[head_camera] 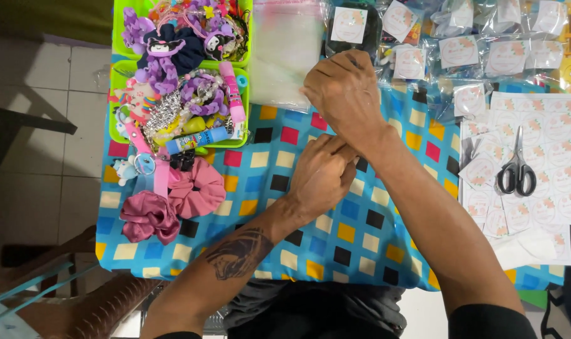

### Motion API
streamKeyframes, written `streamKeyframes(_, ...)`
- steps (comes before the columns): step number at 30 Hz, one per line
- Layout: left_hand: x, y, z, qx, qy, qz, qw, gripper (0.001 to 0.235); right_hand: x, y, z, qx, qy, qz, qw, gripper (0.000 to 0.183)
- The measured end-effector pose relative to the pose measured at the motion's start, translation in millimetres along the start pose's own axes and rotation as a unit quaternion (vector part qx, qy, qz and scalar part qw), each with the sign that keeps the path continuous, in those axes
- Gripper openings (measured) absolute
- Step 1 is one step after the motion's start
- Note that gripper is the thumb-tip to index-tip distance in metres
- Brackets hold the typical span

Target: Packaging various small items like scrunchies and toys into plastic bags with labels.

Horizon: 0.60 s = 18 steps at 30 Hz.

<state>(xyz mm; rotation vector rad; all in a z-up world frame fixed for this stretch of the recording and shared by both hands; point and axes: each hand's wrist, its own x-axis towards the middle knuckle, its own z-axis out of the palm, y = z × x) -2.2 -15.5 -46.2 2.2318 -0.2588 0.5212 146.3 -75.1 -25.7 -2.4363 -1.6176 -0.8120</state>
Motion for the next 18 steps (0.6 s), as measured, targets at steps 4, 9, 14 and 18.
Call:
streamKeyframes(4, 0.0, 0.2, -0.7, -0.004, 0.008, 0.004, 1.0, 0.015, 4.8, 1.2, -5.2, 0.006, 0.005, 0.002, 1.0, 0.027)
streamKeyframes(9, -2.4, 0.6, 2.7, -0.083, 0.015, -0.04, 0.996, 0.017, 13.3, -2.8, -24.1, 0.123, 0.035, 0.066, 0.99, 0.007)
streamKeyframes(14, 2.8, -10.3, -0.2, -0.433, 0.055, -0.211, 0.875, 0.044, -13.2, -23.0, -104.6, 0.113, 0.098, 0.083, 0.985, 0.013)
streamKeyframes(18, 19.6, -3.7, -34.3, -0.647, 0.005, -0.306, 0.699, 0.067, -81.8, -47.0, -116.6, 0.029, 0.093, 0.05, 0.994, 0.019)
